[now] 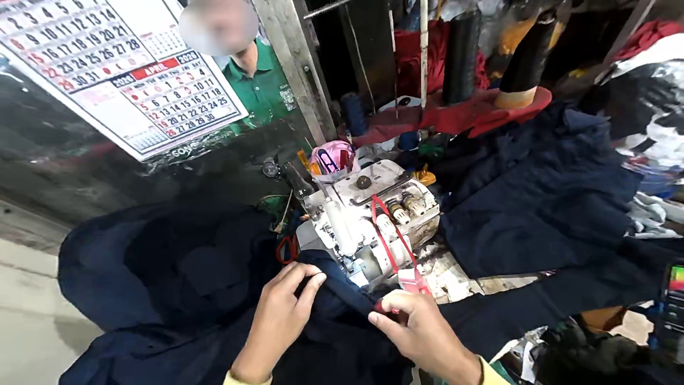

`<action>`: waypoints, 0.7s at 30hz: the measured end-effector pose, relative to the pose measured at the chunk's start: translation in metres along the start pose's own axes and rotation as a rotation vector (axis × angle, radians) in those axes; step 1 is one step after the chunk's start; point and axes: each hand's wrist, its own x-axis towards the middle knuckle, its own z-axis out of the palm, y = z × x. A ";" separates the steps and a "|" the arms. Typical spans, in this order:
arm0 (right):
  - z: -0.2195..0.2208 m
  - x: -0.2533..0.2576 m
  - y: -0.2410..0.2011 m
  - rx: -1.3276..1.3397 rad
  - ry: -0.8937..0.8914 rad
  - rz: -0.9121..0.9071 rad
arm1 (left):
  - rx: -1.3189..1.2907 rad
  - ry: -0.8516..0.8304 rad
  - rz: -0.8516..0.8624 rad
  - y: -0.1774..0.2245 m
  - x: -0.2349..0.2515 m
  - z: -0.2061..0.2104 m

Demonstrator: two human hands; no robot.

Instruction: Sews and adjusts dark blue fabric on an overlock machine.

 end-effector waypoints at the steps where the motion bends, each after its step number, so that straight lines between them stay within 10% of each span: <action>1: 0.000 0.000 0.001 -0.005 0.009 -0.013 | -0.018 0.029 0.013 0.000 -0.001 0.003; 21: -0.005 0.007 -0.007 0.092 -0.007 0.243 | 0.268 -0.135 0.084 0.008 0.025 0.009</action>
